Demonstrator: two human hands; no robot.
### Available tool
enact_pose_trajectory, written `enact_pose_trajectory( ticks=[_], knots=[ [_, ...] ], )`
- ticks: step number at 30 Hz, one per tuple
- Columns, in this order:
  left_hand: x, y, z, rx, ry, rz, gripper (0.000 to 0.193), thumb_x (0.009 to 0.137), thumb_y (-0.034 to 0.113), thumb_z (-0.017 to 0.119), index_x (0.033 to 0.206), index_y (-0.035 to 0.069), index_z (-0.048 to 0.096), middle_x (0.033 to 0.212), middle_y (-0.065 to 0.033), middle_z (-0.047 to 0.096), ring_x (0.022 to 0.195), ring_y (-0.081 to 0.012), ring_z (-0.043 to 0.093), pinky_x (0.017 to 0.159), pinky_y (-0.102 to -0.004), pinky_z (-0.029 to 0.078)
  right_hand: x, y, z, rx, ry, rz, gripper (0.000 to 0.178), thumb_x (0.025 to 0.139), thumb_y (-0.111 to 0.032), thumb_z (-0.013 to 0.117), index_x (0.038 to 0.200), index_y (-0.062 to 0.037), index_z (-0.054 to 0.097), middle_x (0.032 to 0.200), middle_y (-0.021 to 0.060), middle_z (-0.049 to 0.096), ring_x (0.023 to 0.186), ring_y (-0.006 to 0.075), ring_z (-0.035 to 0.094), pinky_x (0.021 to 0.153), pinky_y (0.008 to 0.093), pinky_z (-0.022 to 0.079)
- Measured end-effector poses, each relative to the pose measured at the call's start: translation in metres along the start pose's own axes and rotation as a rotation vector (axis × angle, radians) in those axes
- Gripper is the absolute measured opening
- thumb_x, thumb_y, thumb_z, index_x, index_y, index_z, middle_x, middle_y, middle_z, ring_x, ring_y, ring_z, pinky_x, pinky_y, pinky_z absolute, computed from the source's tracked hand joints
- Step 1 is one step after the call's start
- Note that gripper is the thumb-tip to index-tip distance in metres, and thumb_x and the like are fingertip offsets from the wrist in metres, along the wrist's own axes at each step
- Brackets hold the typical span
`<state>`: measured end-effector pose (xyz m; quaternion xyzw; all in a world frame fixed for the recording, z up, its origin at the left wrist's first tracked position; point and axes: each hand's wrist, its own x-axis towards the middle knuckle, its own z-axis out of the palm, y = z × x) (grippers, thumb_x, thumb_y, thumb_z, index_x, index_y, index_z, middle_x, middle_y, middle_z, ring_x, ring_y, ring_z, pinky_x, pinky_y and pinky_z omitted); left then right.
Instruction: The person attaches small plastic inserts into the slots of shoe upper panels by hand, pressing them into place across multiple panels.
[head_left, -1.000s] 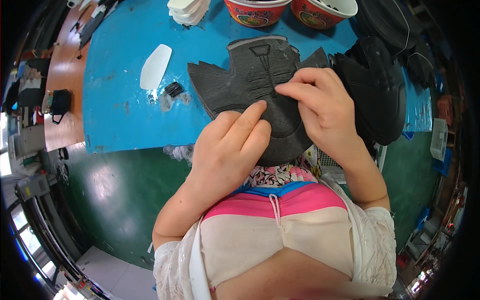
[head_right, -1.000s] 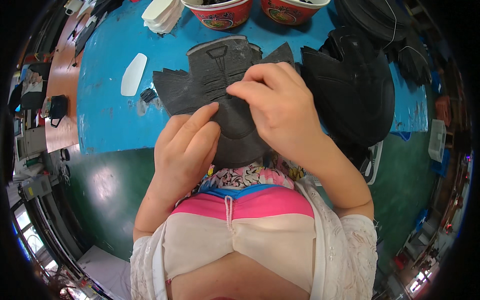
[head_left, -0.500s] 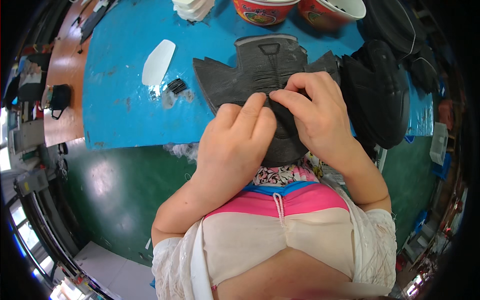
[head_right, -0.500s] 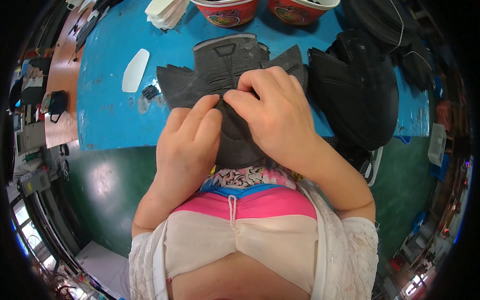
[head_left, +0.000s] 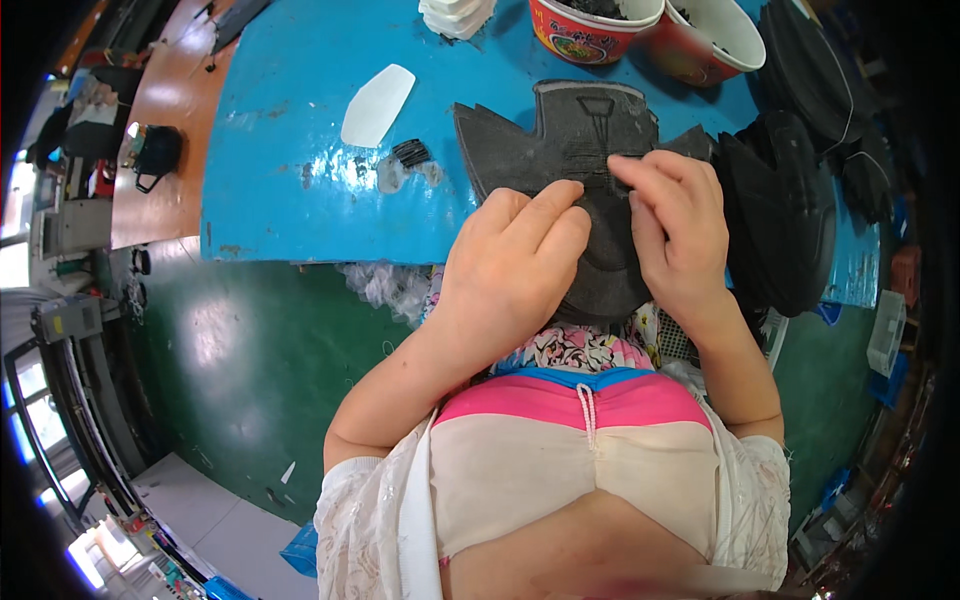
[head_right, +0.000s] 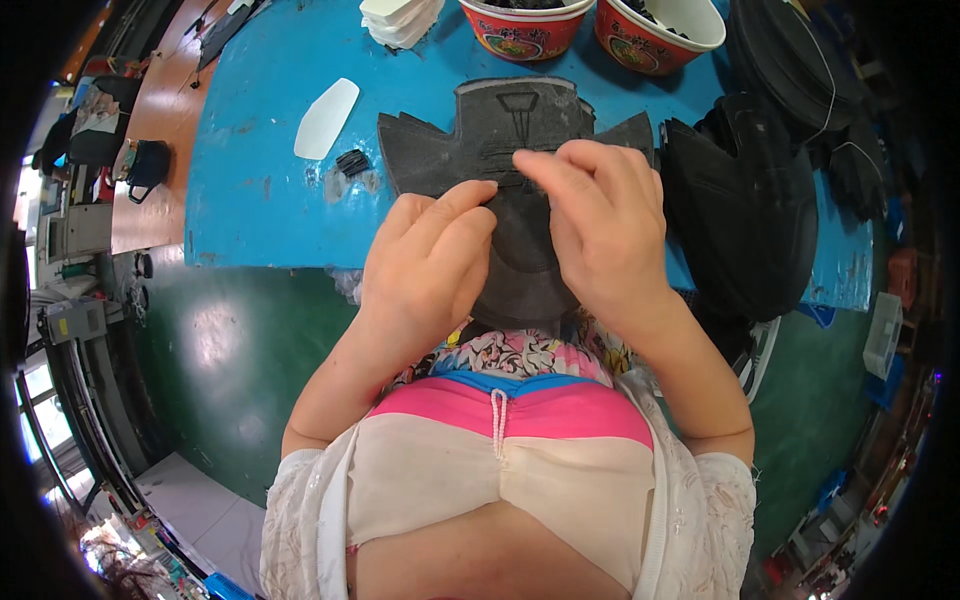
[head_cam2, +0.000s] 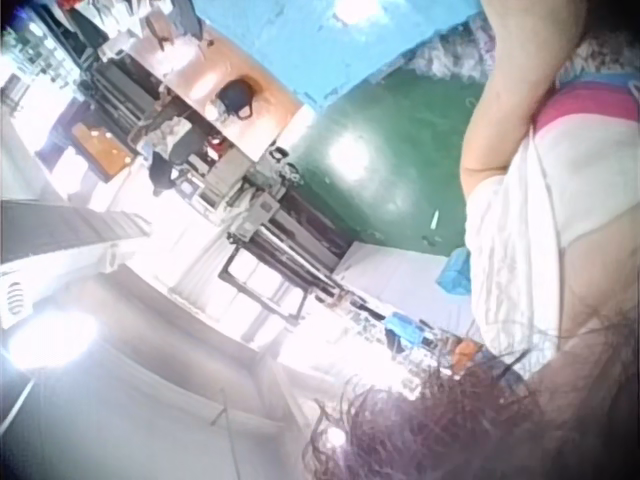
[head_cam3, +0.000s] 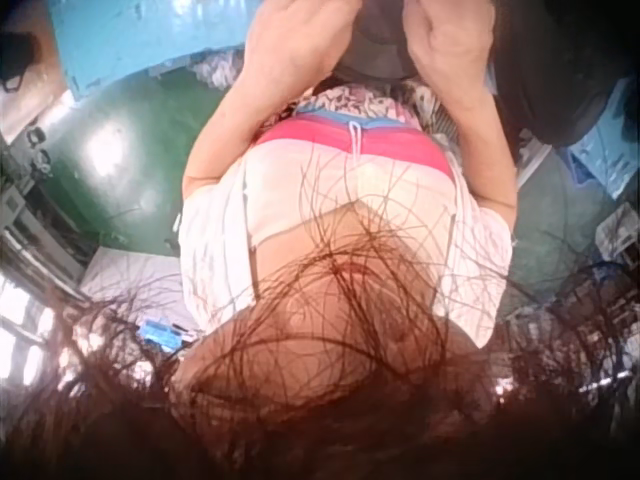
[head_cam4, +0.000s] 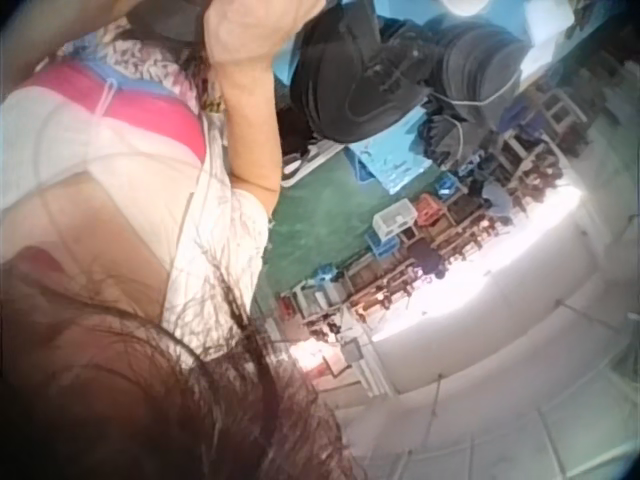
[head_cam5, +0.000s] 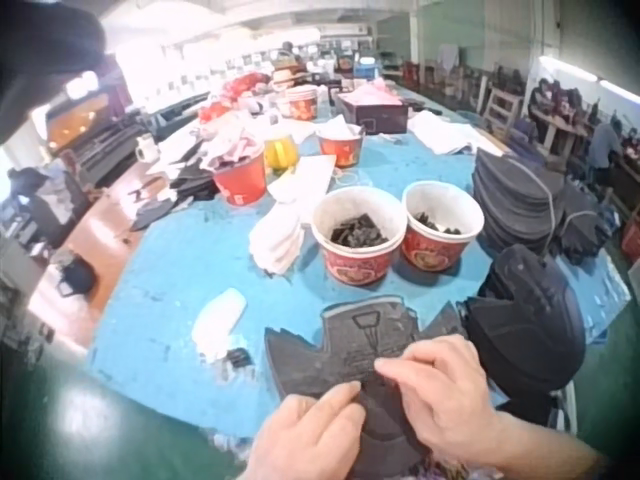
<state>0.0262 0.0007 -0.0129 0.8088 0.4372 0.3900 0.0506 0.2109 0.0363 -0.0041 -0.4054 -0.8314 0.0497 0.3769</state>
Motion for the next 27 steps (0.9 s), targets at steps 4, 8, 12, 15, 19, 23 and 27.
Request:
enact_pose_trajectory(
  ticks=[4,8,12,15,19,23,27],
  knots=[
    [-0.013,0.001,-0.016,-0.316,0.121,-0.231,0.024,0.077,-0.010,0.063,0.098,0.000,0.061,0.110,-0.0143,0.066,0.080,-0.0234,0.061,0.069,-0.0291,0.050,0.002,0.004,-0.009,0.035,0.113,0.094,0.033,0.074,0.006,0.067,0.104,-0.0082,0.066,0.098,0.0081,0.063,0.090,0.0272,0.059,0.079,0.0361,0.045],
    [-0.027,-0.012,-0.037,-1.225,0.218,-0.653,0.016,0.094,0.001,0.050,0.106,-0.003,0.059,0.111,-0.0174,0.065,0.074,-0.0141,0.054,0.065,-0.0263,0.045,0.002,0.008,-0.022,0.085,0.090,0.268,0.025,0.077,0.003,0.067,0.101,-0.0064,0.066,0.097,0.0088,0.065,0.091,0.0273,0.062,0.082,0.0351,0.048],
    [-0.029,-0.013,-0.038,-1.540,0.244,-0.806,0.036,0.102,0.021,0.036,0.113,-0.005,0.057,0.117,-0.0218,0.060,0.077,-0.0160,0.052,0.066,-0.0259,0.045,0.004,0.006,-0.021,0.092,0.007,0.241,0.018,0.079,-0.001,0.068,0.096,-0.0065,0.068,0.091,0.0053,0.067,0.086,0.0239,0.062,0.079,0.0342,0.047],
    [-0.027,-0.011,-0.041,-1.626,0.261,-0.902,0.049,0.105,0.033,0.029,0.120,-0.006,0.054,0.123,-0.0250,0.057,0.084,-0.0203,0.056,0.069,-0.0289,0.049,0.007,0.000,-0.018,0.037,-0.058,0.207,0.017,0.079,-0.003,0.069,0.095,-0.0073,0.068,0.087,0.0036,0.068,0.084,0.0227,0.062,0.077,0.0338,0.046],
    [-0.030,-0.010,-0.045,-1.740,0.229,-0.925,0.062,0.105,0.043,0.024,0.128,-0.008,0.049,0.129,-0.0289,0.052,0.101,-0.0292,0.061,0.082,-0.0347,0.054,0.011,0.001,-0.022,0.056,-0.121,0.265,0.015,0.079,-0.005,0.070,0.093,-0.0065,0.067,0.084,0.0047,0.068,0.082,0.0229,0.061,0.076,0.0323,0.046],
    [-0.033,-0.010,-0.046,-1.819,0.227,-0.923,0.064,0.104,0.045,0.023,0.126,-0.009,0.049,0.128,-0.0293,0.052,0.104,-0.0317,0.062,0.084,-0.0355,0.057,0.017,0.001,-0.020,0.140,-0.197,0.402,0.014,0.081,-0.004,0.068,0.095,-0.0052,0.065,0.083,0.0070,0.064,0.079,0.0239,0.060,0.075,0.0332,0.046],
    [-0.038,-0.014,-0.046,-1.949,0.196,-0.902,0.059,0.105,0.043,0.027,0.120,-0.008,0.052,0.126,-0.0292,0.053,0.103,-0.0314,0.063,0.082,-0.0349,0.058,0.015,0.008,-0.016,0.056,-0.246,0.275,0.014,0.085,-0.002,0.062,0.097,-0.0026,0.056,0.084,0.0087,0.060,0.074,0.0238,0.058,0.071,0.0349,0.046]
  ],
)
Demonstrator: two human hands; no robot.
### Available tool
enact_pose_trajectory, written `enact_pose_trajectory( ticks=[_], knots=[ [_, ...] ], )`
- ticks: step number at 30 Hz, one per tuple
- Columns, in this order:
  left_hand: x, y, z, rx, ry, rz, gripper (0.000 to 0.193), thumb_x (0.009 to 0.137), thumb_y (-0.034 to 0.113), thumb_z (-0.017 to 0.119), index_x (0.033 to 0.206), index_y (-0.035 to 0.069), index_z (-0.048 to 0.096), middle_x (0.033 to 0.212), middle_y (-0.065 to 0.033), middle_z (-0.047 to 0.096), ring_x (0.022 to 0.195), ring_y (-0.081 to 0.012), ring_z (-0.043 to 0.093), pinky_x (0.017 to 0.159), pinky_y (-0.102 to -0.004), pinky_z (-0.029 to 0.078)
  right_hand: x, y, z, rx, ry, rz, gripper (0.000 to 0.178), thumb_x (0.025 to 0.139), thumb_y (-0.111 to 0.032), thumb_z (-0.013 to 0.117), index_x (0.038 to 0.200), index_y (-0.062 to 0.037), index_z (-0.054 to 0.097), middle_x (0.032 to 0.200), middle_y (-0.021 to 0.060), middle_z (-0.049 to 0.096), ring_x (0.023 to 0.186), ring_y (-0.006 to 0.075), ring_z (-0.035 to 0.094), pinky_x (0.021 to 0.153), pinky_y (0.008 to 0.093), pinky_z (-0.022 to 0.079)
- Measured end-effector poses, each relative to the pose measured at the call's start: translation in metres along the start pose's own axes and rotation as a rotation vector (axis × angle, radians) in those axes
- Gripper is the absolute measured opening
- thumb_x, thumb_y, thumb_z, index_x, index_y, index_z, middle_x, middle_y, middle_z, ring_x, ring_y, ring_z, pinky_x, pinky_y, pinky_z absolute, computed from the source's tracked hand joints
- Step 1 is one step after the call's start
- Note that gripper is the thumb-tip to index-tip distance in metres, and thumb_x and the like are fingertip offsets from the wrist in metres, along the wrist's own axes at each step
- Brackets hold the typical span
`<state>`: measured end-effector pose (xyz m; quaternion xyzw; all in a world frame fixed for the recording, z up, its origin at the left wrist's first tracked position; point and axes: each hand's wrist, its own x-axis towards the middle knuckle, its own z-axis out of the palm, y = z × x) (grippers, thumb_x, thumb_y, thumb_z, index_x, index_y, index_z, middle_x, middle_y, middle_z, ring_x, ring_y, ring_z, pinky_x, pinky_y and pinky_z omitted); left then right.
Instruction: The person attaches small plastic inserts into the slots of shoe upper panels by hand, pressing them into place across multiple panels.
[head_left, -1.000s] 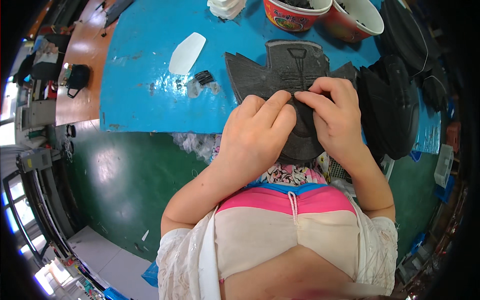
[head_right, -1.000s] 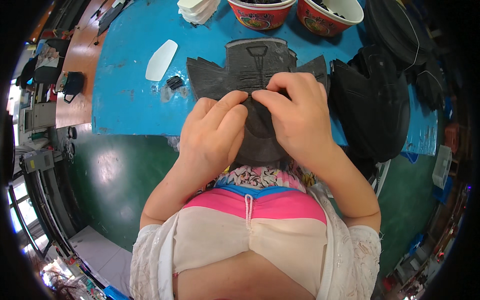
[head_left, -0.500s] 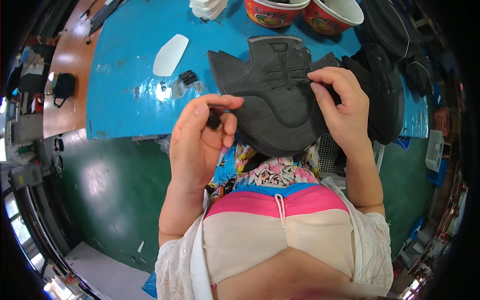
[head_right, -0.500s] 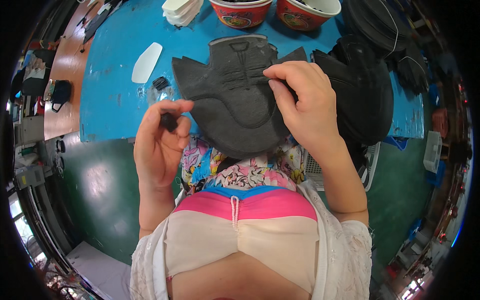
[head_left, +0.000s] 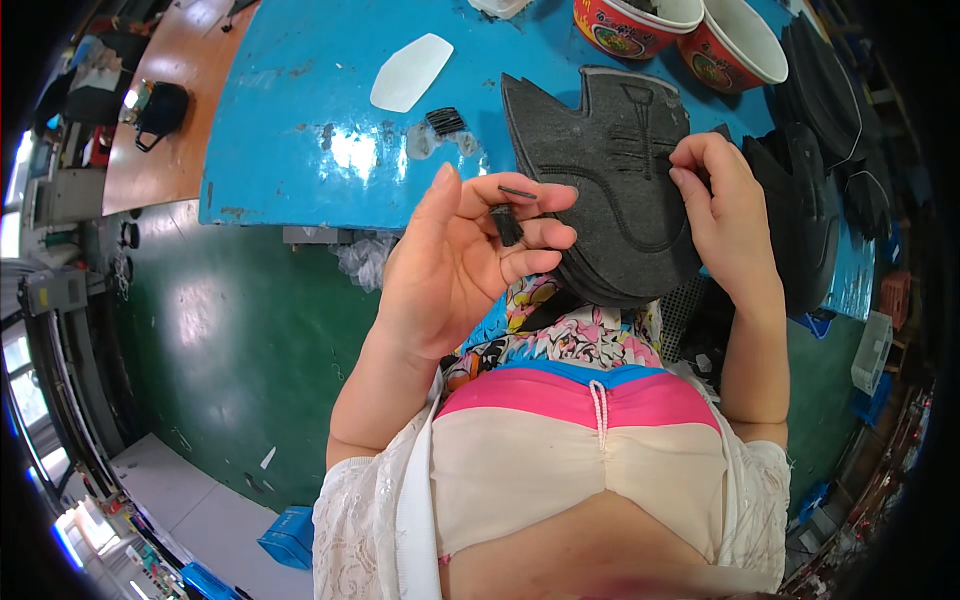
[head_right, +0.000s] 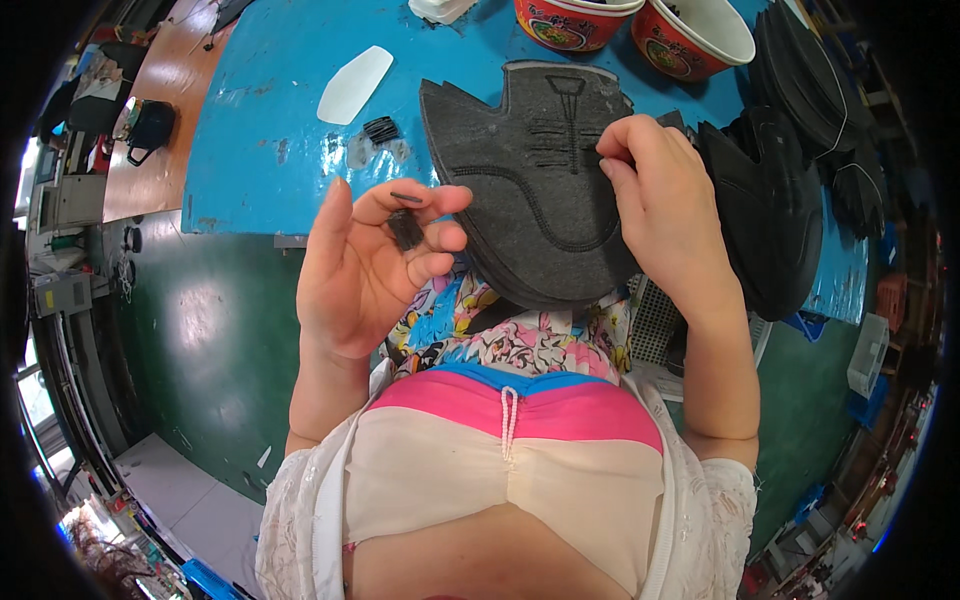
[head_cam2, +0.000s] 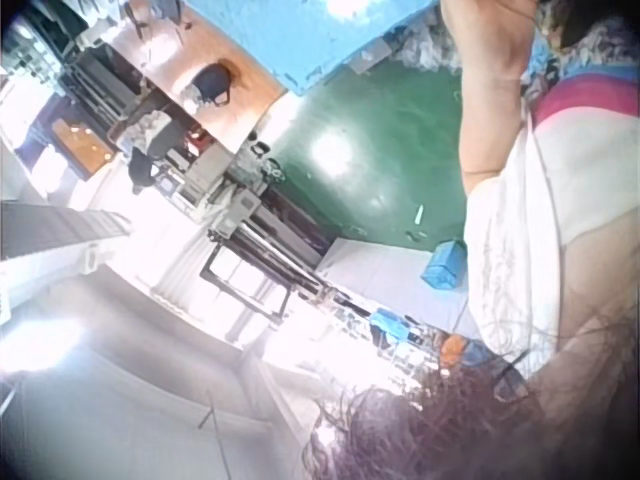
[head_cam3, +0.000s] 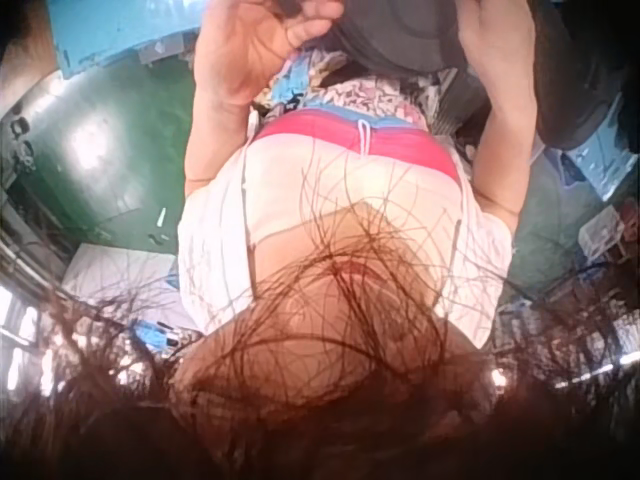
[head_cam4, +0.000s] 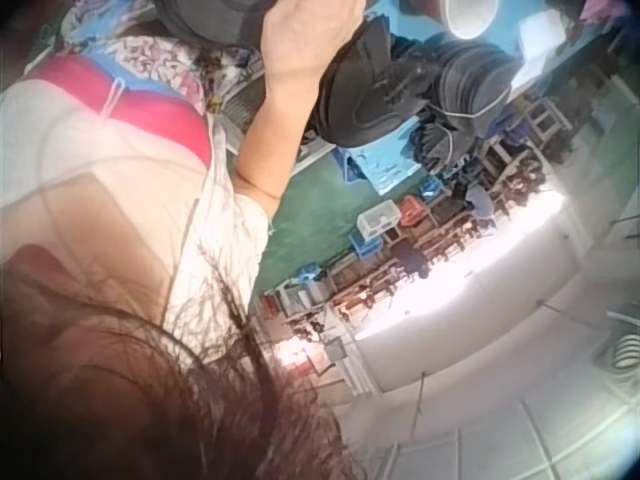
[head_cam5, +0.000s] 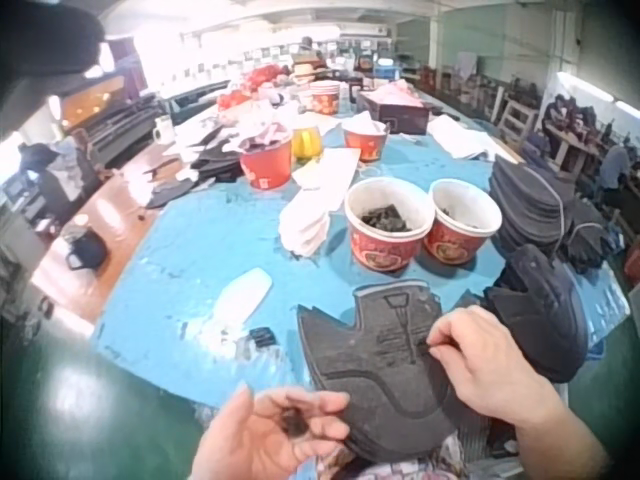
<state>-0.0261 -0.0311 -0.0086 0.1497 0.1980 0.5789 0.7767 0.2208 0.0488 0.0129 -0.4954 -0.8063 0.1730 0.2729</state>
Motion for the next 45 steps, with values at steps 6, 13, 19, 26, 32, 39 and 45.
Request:
enact_pose_trajectory(
  ticks=[6,13,19,26,32,39,45],
  knots=[
    [-0.002,-0.005,0.001,0.168,-0.010,0.035,0.027,0.101,0.019,0.042,0.109,-0.004,0.053,0.113,-0.0228,0.058,0.095,-0.0256,0.063,0.080,-0.0324,0.058,-0.001,0.002,-0.002,0.150,0.005,0.089,0.012,0.091,-0.001,0.058,0.098,-0.0018,0.049,0.083,0.0092,0.056,0.074,0.0223,0.056,0.070,0.0319,0.046],
    [-0.002,-0.006,0.017,0.136,0.069,-0.005,0.023,0.096,0.007,0.041,0.112,-0.005,0.053,0.107,-0.0208,0.059,0.090,-0.0253,0.062,0.075,-0.0333,0.056,0.001,0.008,-0.010,0.207,-0.047,0.012,0.015,0.089,0.002,0.059,0.095,-0.0019,0.046,0.085,0.0112,0.055,0.075,0.0252,0.056,0.072,0.0328,0.046],
    [-0.005,-0.001,0.049,0.332,-0.067,0.001,0.026,0.099,0.010,0.040,0.114,-0.007,0.054,0.103,-0.0211,0.062,0.085,-0.0261,0.064,0.072,-0.0341,0.055,0.005,0.004,-0.016,0.007,-0.171,-0.181,0.017,0.086,0.002,0.059,0.093,-0.0018,0.044,0.083,0.0145,0.053,0.081,0.0342,0.054,0.072,0.0391,0.044],
    [0.031,-0.022,0.038,0.670,-0.003,-0.124,0.024,0.101,0.009,0.045,0.116,-0.003,0.058,0.108,-0.0131,0.066,0.096,-0.0192,0.066,0.084,-0.0291,0.054,0.013,0.001,-0.029,0.147,-0.237,-0.010,0.016,0.088,0.002,0.059,0.093,-0.0022,0.044,0.083,0.0093,0.054,0.077,0.0237,0.055,0.070,0.0335,0.045],
    [0.034,-0.023,0.041,0.643,0.001,-0.120,0.026,0.100,0.008,0.044,0.119,-0.003,0.057,0.109,-0.0152,0.067,0.099,-0.0211,0.067,0.086,-0.0299,0.053,0.001,0.001,-0.026,0.257,-0.082,0.083,0.018,0.089,0.005,0.059,0.096,-0.0029,0.045,0.087,0.0033,0.056,0.074,0.0109,0.053,0.070,0.0234,0.045],
    [0.033,-0.025,0.046,0.622,0.003,-0.116,0.025,0.102,0.010,0.042,0.115,-0.003,0.058,0.124,-0.0173,0.060,0.111,-0.0224,0.062,0.094,-0.0308,0.050,-0.004,-0.006,-0.016,-0.112,-0.101,-0.168,0.022,0.082,0.001,0.063,0.097,-0.0044,0.050,0.086,0.0109,0.058,0.084,0.0318,0.056,0.075,0.0411,0.046],
    [0.032,-0.029,0.045,0.766,-0.055,-0.093,0.025,0.102,0.008,0.041,0.119,-0.002,0.056,0.120,-0.0099,0.060,0.108,-0.0129,0.058,0.093,-0.0276,0.047,-0.007,-0.013,-0.018,-0.095,-0.111,-0.171,0.021,0.082,0.006,0.063,0.095,-0.0011,0.049,0.083,0.0116,0.055,0.080,0.0265,0.058,0.072,0.0337,0.047]
  ],
)
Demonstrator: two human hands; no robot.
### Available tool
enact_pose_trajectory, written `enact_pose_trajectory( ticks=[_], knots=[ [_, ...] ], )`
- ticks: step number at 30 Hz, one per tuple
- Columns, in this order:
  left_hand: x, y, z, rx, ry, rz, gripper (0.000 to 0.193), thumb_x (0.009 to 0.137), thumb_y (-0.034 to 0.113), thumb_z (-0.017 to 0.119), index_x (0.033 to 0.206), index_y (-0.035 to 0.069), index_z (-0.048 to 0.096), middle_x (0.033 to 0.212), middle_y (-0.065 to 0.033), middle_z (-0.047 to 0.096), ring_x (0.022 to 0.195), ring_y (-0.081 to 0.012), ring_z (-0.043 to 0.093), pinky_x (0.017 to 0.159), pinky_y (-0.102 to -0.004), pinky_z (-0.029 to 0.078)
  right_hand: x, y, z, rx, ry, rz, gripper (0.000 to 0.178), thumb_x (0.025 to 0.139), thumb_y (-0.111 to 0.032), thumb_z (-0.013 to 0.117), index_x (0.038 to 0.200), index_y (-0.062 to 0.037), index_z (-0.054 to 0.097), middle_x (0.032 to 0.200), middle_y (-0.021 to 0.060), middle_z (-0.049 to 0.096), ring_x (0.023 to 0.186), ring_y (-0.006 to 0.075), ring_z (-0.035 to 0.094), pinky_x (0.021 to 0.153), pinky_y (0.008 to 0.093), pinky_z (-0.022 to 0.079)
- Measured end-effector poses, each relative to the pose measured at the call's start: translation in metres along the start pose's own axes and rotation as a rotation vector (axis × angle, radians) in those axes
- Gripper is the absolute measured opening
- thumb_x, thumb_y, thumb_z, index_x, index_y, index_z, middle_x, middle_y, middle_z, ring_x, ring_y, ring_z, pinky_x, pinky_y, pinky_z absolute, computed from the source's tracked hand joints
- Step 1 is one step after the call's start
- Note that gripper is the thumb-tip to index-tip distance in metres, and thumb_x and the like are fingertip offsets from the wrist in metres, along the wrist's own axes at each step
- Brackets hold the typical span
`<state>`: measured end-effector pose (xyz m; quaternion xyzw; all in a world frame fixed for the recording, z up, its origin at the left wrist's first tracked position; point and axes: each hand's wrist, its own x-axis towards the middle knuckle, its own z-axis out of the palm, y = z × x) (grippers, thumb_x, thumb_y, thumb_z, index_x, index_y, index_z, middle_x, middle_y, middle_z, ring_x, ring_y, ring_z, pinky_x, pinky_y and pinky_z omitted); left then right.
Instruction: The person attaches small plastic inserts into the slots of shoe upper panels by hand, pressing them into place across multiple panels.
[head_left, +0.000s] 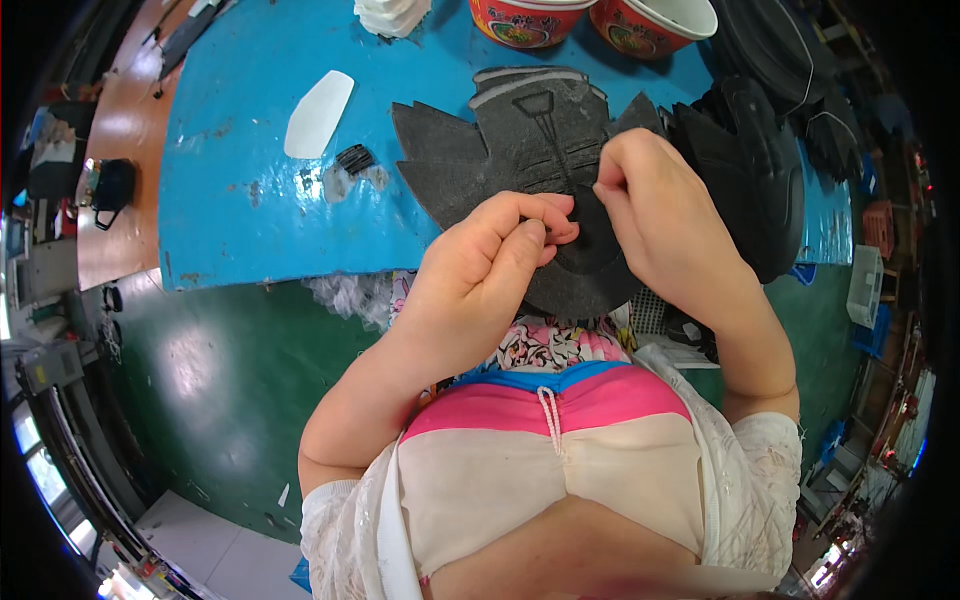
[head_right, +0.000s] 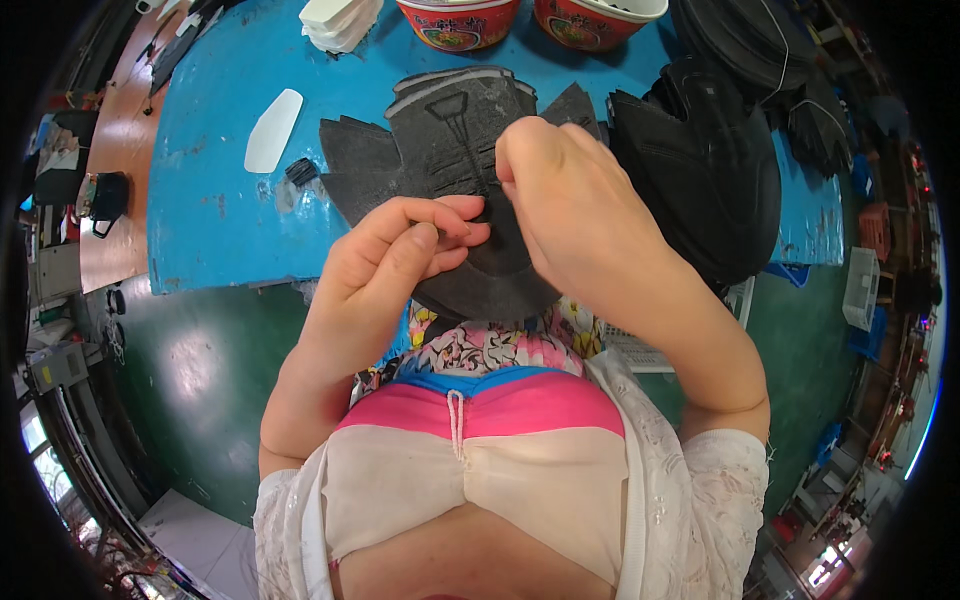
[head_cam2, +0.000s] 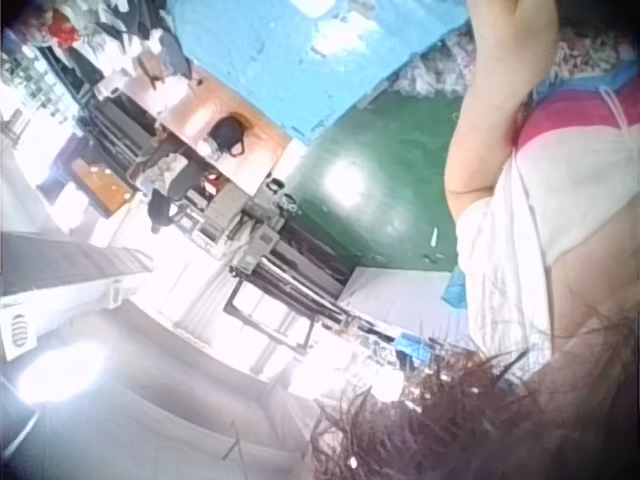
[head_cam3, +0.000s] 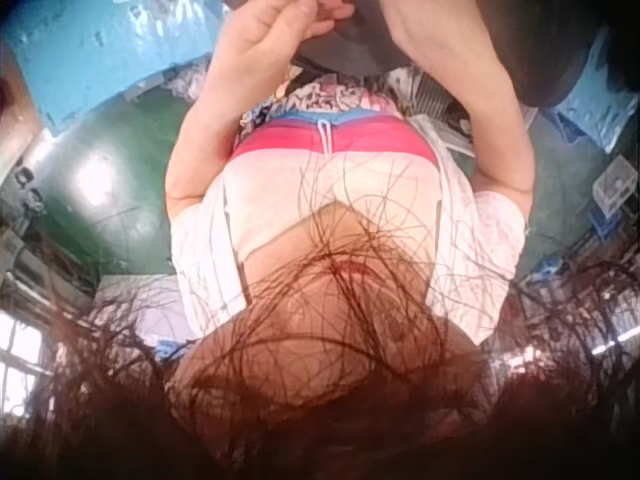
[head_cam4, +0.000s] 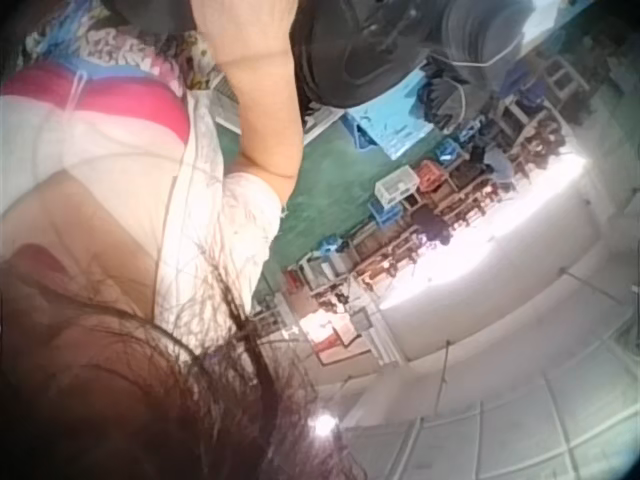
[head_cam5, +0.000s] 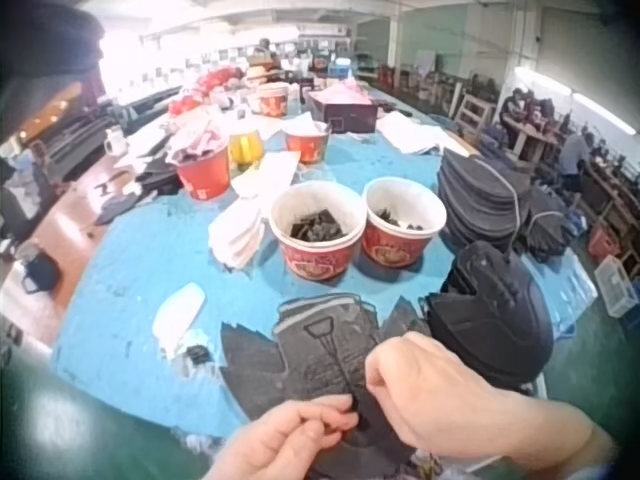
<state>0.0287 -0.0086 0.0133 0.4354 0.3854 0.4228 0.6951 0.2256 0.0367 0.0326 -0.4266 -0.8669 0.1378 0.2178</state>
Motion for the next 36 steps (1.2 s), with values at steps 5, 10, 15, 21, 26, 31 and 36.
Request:
enact_pose_trajectory(
  ticks=[5,10,15,21,26,31,36],
  knots=[
    [-0.002,-0.003,-0.007,0.038,-0.006,0.050,0.025,0.102,0.007,0.041,0.121,-0.002,0.056,0.121,-0.0101,0.060,0.109,-0.0128,0.058,0.094,-0.0279,0.047,-0.007,-0.030,-0.008,0.489,0.128,0.161,0.023,0.085,0.011,0.059,0.097,-0.0023,0.043,0.094,0.0084,0.056,0.088,0.0121,0.056,0.079,0.0253,0.046],
    [-0.003,-0.006,-0.008,-0.139,-0.046,0.047,0.028,0.102,0.008,0.042,0.125,-0.003,0.054,0.118,-0.0096,0.062,0.112,-0.0147,0.058,0.096,-0.0290,0.048,-0.010,-0.040,0.012,0.763,0.211,0.232,0.028,0.088,0.011,0.057,0.100,-0.0045,0.037,0.096,0.0100,0.055,0.085,0.0100,0.053,0.079,0.0242,0.046],
    [-0.006,-0.003,-0.012,-0.182,-0.045,-0.022,0.032,0.102,0.009,0.042,0.129,-0.005,0.051,0.120,-0.0130,0.061,0.112,-0.0182,0.060,0.097,-0.0326,0.049,-0.006,-0.036,0.039,0.348,0.365,-0.003,0.027,0.077,0.007,0.068,0.093,-0.0032,0.049,0.089,0.0101,0.062,0.081,0.0201,0.061,0.069,0.0316,0.049],
    [-0.010,0.014,-0.010,-0.357,-0.045,-0.155,0.037,0.102,0.011,0.042,0.134,-0.008,0.046,0.122,-0.0163,0.060,0.112,-0.0221,0.060,0.099,-0.0371,0.049,-0.006,-0.029,0.042,0.012,0.439,-0.335,0.038,0.061,-0.006,0.072,0.096,-0.0049,0.056,0.090,0.0077,0.061,0.080,0.0279,0.060,0.069,0.0360,0.046],
    [-0.013,0.014,-0.009,-0.417,-0.014,-0.126,0.043,0.100,0.015,0.045,0.133,-0.013,0.044,0.123,-0.0205,0.058,0.112,-0.0257,0.060,0.097,-0.0389,0.051,0.001,-0.032,0.033,0.002,0.336,-0.376,0.036,0.067,0.001,0.072,0.096,-0.0039,0.053,0.092,0.0100,0.062,0.083,0.0271,0.064,0.068,0.0349,0.049],
    [-0.022,0.016,-0.003,-0.483,0.009,-0.062,0.051,0.102,0.025,0.042,0.137,-0.012,0.039,0.127,-0.0203,0.055,0.115,-0.0257,0.057,0.095,-0.0382,0.051,-0.001,-0.045,0.035,0.706,0.418,-0.003,0.024,0.085,0.008,0.062,0.096,-0.0011,0.043,0.092,0.0124,0.064,0.081,0.0168,0.068,0.070,0.0266,0.054],
    [-0.031,-0.002,-0.006,-0.421,0.092,0.101,0.044,0.105,0.026,0.041,0.138,-0.003,0.043,0.133,-0.0145,0.054,0.119,-0.0201,0.054,0.104,-0.0360,0.043,0.000,-0.063,0.034,0.764,0.301,0.089,0.023,0.084,0.005,0.065,0.095,-0.0031,0.046,0.091,0.0110,0.064,0.077,0.0172,0.067,0.068,0.0272,0.054]
  ],
)
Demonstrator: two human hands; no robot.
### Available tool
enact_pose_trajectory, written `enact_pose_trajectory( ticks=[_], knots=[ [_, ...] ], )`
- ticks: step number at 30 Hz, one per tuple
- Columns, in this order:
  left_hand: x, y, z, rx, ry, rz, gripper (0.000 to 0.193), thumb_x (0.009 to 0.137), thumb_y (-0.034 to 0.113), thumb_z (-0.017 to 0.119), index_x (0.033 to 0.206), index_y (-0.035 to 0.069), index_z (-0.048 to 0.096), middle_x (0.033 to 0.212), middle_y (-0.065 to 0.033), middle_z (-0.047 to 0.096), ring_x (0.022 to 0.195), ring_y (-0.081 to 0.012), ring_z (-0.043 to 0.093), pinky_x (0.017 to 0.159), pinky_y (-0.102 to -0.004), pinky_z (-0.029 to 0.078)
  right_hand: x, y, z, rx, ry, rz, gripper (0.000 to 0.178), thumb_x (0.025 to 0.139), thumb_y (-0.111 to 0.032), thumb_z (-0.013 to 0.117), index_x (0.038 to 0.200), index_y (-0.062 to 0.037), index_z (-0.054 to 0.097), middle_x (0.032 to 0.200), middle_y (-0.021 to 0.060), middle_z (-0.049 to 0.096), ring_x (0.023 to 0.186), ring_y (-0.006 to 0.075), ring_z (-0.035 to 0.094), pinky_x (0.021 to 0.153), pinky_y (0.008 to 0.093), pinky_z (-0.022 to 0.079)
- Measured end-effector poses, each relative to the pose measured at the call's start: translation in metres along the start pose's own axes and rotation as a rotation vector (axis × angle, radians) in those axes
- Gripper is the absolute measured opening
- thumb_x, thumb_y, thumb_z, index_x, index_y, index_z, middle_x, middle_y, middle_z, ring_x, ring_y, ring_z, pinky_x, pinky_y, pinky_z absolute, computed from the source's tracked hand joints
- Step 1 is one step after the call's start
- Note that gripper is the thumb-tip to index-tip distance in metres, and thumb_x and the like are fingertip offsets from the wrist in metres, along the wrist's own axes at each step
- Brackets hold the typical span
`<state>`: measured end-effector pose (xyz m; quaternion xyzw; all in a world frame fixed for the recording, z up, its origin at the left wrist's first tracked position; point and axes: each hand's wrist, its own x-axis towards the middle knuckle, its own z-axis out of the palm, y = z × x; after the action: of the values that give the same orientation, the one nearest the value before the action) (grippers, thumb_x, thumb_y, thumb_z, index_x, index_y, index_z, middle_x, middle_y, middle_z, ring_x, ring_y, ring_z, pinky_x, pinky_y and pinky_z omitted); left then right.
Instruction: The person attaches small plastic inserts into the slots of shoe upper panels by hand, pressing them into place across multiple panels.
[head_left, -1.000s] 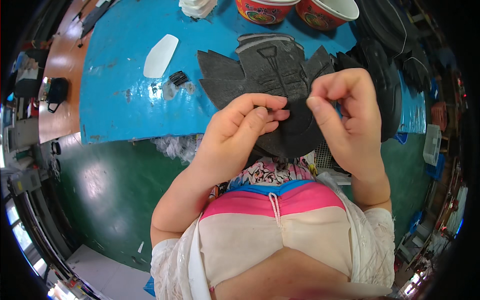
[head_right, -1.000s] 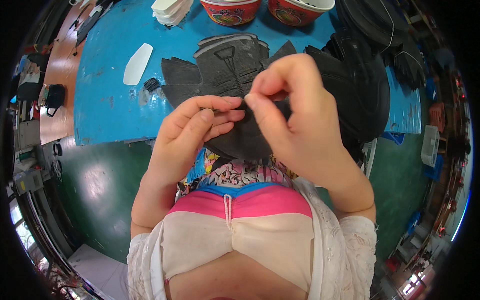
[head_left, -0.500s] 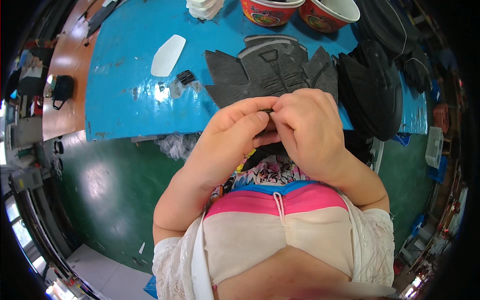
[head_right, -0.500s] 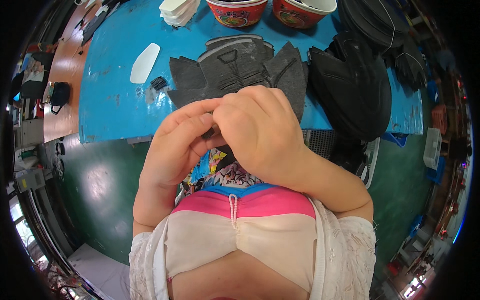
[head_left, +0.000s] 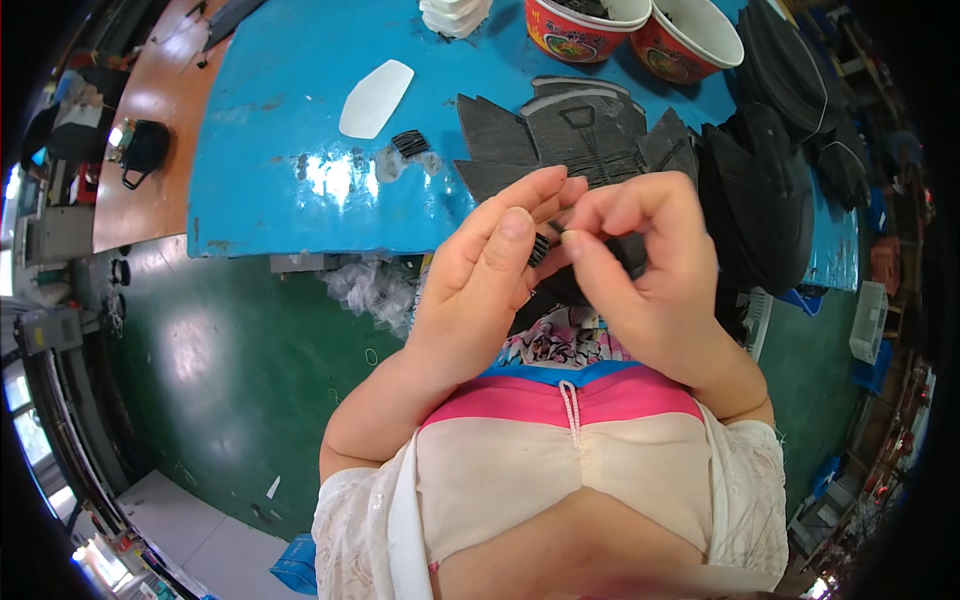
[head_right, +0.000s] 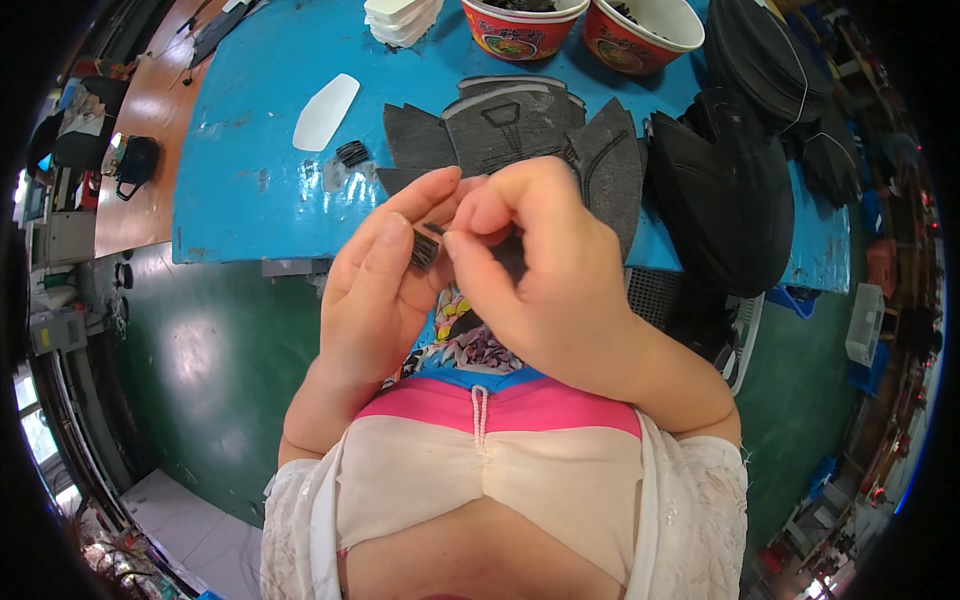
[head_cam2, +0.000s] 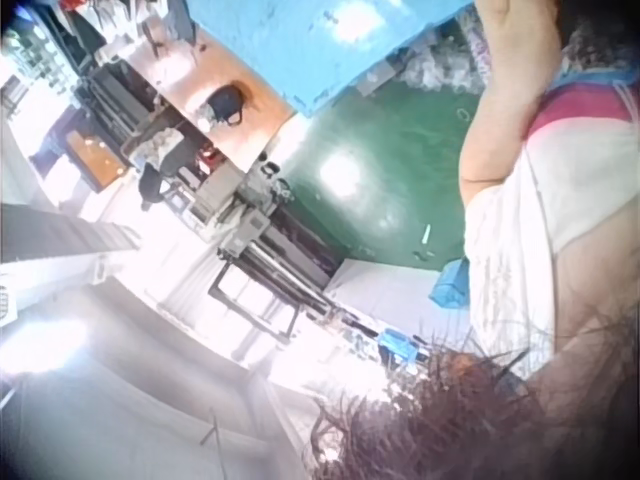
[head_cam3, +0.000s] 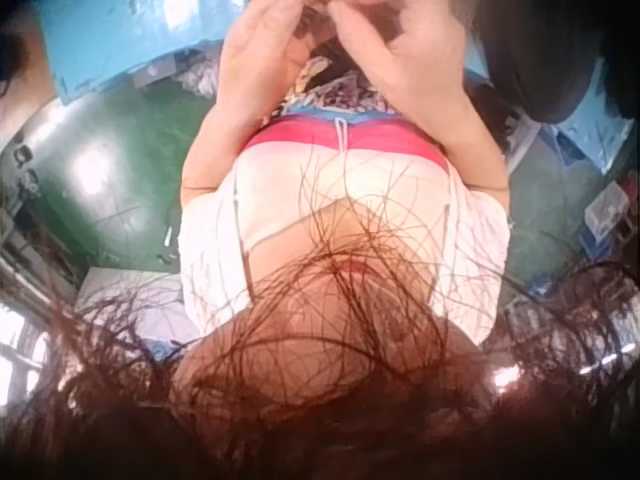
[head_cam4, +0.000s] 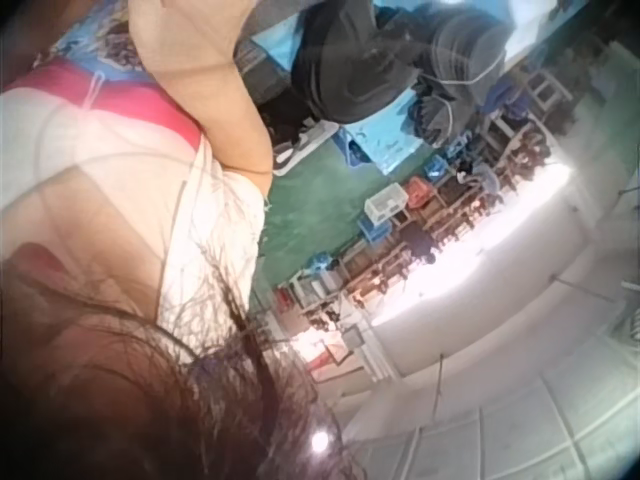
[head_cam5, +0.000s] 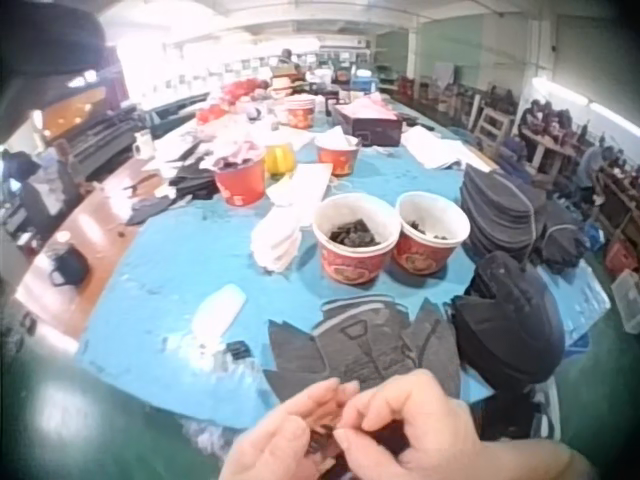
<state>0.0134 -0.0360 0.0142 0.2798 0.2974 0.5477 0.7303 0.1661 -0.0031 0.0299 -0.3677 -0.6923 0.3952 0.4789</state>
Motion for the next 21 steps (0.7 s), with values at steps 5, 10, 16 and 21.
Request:
enact_pose_trajectory(
  ticks=[5,10,16,21],
  knots=[
    [-0.007,-0.010,-0.009,0.331,-0.007,0.196,0.040,0.107,0.022,0.036,0.138,-0.002,0.043,0.134,-0.0128,0.054,0.118,-0.0159,0.053,0.099,-0.0274,0.043,-0.003,0.009,0.019,-0.327,-0.091,-0.242,0.024,0.075,0.002,0.070,0.090,-0.0064,0.053,0.081,0.0104,0.057,0.069,0.0319,0.057,0.063,0.0407,0.046],
    [-0.012,-0.008,-0.015,0.019,0.219,0.124,0.032,0.106,0.018,0.036,0.131,0.000,0.045,0.126,-0.0141,0.059,0.109,-0.0176,0.059,0.089,-0.0283,0.049,0.000,0.008,0.035,-0.335,-0.144,-0.258,0.024,0.077,0.000,0.068,0.096,-0.0074,0.057,0.084,0.0082,0.058,0.077,0.0290,0.058,0.067,0.0394,0.045],
    [-0.003,0.001,-0.042,-0.038,0.420,0.390,0.030,0.106,0.018,0.037,0.131,0.002,0.041,0.107,-0.0152,0.063,0.081,-0.0161,0.060,0.070,-0.0293,0.051,0.020,0.003,0.034,-0.338,-0.405,-0.430,0.024,0.077,-0.002,0.066,0.100,-0.0066,0.060,0.094,0.0058,0.061,0.086,0.0272,0.058,0.076,0.0396,0.046],
    [-0.012,0.023,-0.109,0.475,0.562,0.378,0.031,0.106,0.025,0.037,0.122,0.002,0.049,0.087,-0.0081,0.061,0.059,-0.0091,0.045,0.055,-0.0232,0.038,0.069,-0.004,0.020,-0.537,-0.191,-0.393,0.018,0.077,-0.001,0.069,0.092,-0.0064,0.061,0.086,0.0068,0.064,0.081,0.0268,0.062,0.071,0.0353,0.049]
  ],
)
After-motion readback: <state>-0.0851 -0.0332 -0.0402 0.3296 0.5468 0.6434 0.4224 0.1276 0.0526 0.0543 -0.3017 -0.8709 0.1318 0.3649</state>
